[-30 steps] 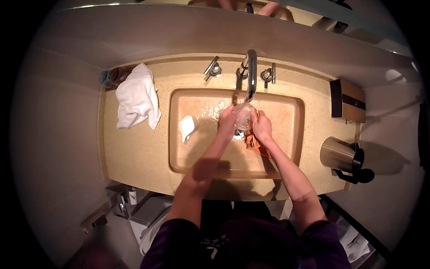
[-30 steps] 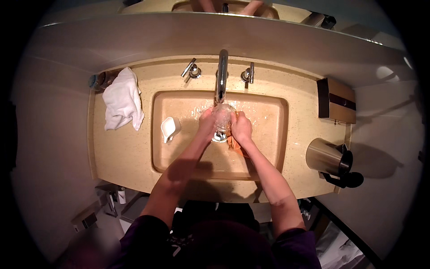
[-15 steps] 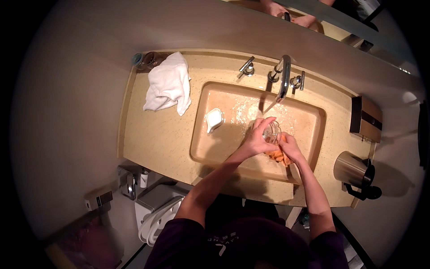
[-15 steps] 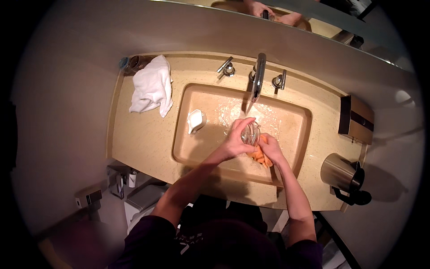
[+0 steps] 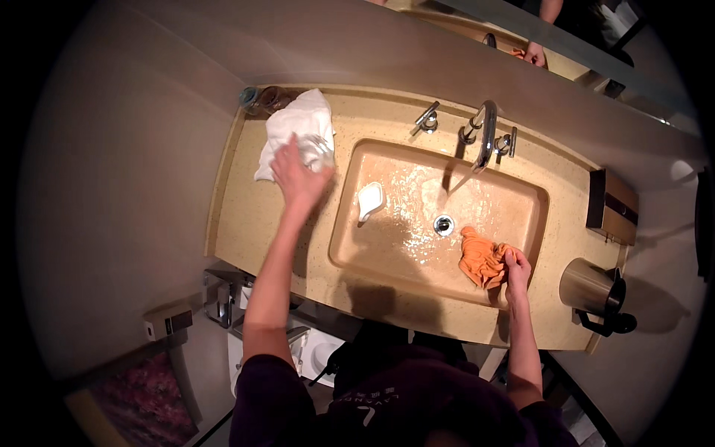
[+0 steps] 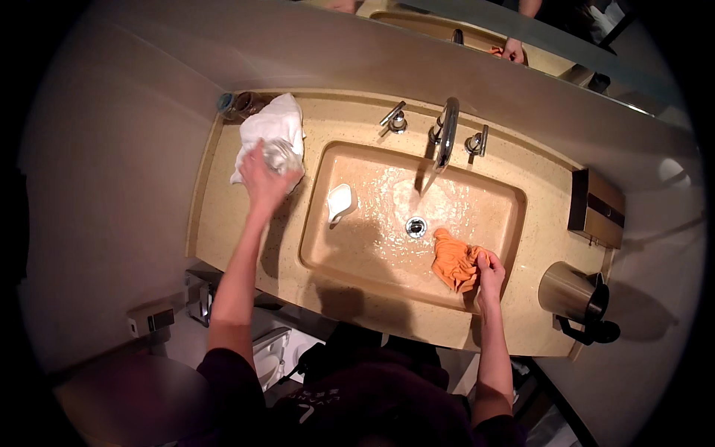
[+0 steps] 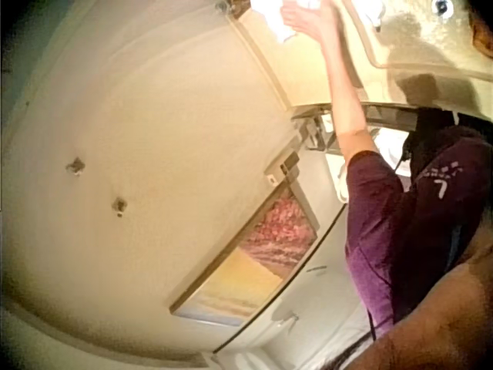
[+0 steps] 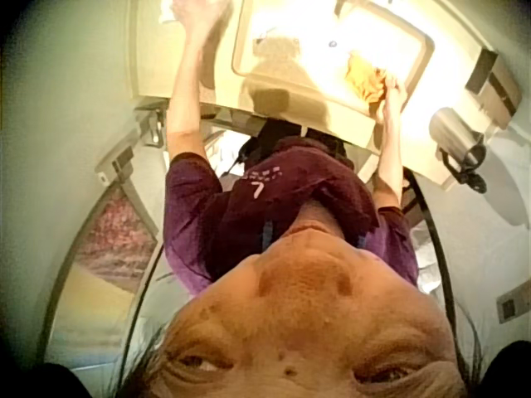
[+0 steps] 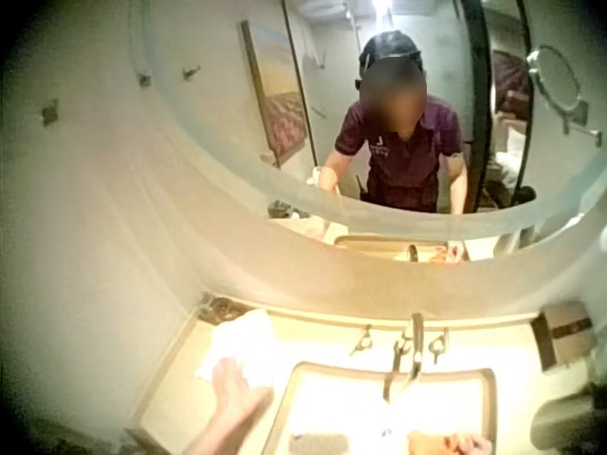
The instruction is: The person scrubs the inside of a toilet bowl with a toilet brush, then moves to the sink to wash and wring out an orange cloth under running water. They dry the cloth and use a white towel to wipe the sink countertop and a glass.
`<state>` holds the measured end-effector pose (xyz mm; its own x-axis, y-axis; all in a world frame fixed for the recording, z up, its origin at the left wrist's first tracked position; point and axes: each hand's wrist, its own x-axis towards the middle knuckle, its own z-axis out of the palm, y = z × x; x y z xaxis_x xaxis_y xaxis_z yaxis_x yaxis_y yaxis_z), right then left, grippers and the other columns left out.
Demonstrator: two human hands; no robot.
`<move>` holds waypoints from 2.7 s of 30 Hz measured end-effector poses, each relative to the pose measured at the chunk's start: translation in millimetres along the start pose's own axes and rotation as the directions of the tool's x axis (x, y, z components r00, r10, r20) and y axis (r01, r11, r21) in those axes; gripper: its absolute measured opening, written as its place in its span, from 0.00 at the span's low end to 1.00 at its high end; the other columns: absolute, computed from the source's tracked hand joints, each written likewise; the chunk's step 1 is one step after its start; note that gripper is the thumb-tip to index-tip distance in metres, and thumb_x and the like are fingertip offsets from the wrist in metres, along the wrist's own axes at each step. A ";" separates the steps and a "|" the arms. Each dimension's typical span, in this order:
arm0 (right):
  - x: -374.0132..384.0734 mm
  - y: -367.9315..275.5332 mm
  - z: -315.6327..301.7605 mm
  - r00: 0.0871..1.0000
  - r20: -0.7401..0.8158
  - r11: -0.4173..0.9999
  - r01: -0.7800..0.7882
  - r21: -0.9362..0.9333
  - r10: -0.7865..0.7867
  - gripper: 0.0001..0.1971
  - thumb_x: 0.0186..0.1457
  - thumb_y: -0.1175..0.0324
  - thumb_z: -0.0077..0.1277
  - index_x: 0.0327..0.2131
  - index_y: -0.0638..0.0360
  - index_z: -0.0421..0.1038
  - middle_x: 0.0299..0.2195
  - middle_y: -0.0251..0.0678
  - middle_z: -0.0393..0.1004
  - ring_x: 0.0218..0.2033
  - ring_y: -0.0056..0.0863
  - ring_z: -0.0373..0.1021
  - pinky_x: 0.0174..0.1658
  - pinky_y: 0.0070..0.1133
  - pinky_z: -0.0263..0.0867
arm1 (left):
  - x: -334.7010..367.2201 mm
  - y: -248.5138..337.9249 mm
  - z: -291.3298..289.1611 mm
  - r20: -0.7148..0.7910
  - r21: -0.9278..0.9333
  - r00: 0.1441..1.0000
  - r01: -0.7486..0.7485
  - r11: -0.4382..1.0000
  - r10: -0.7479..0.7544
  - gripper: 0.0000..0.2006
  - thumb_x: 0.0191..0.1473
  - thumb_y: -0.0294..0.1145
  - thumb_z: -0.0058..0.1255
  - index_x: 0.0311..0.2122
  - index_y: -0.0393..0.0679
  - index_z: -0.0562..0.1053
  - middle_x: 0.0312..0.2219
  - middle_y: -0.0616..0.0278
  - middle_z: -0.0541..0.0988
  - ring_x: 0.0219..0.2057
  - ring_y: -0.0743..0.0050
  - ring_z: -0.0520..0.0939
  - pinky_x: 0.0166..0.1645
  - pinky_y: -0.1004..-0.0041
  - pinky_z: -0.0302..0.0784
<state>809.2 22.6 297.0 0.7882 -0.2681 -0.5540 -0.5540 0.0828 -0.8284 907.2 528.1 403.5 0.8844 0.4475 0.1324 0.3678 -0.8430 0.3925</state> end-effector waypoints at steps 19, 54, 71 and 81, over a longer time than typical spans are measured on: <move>-13.5 -10.9 -9.6 0.948 0.113 0.781 -0.310 0.542 0.298 0.13 0.62 0.67 0.56 0.45 0.66 0.72 0.44 0.42 0.78 0.44 0.36 0.77 0.50 0.32 0.74 | -159.2 -17.0 115.3 0.520 -0.600 0.815 0.562 0.570 -0.256 0.11 0.63 0.35 0.52 0.44 0.43 0.66 0.27 0.66 0.70 0.24 0.82 0.70 0.25 0.77 0.68; 58.0 -25.9 164.5 0.490 0.610 0.230 0.860 -0.456 -0.623 0.19 0.63 0.54 0.48 0.40 0.62 0.77 0.42 0.48 0.75 0.52 0.46 0.66 0.60 0.37 0.56 | -165.4 111.5 205.7 0.822 -0.324 0.506 0.792 -0.518 0.259 0.19 0.71 0.35 0.33 0.57 0.32 0.64 0.52 0.49 0.73 0.54 0.58 0.75 0.67 0.58 0.66; 35.7 3.7 174.7 0.976 0.174 0.891 -0.193 0.411 0.131 0.21 0.69 0.49 0.40 0.45 0.58 0.73 0.31 0.37 0.76 0.29 0.26 0.72 0.36 0.21 0.71 | -188.2 114.0 226.7 0.731 -0.314 0.629 0.653 -0.689 0.263 0.13 0.69 0.36 0.40 0.45 0.36 0.69 0.47 0.54 0.74 0.55 0.59 0.73 0.66 0.60 0.64; 93.9 -31.9 128.5 0.984 0.153 0.986 -0.114 0.123 0.094 0.22 0.67 0.52 0.47 0.44 0.66 0.75 0.41 0.36 0.77 0.42 0.24 0.69 0.48 0.23 0.65 | -171.9 120.8 204.0 0.757 -0.381 0.570 0.782 -0.493 0.320 0.12 0.69 0.36 0.40 0.41 0.38 0.71 0.40 0.55 0.77 0.44 0.62 0.78 0.56 0.60 0.74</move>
<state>935.3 118.1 260.7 0.7641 -0.1086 -0.6359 -0.6029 0.2304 -0.7638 858.3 288.5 242.4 0.8391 -0.2404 -0.4880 0.4014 0.8791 0.2571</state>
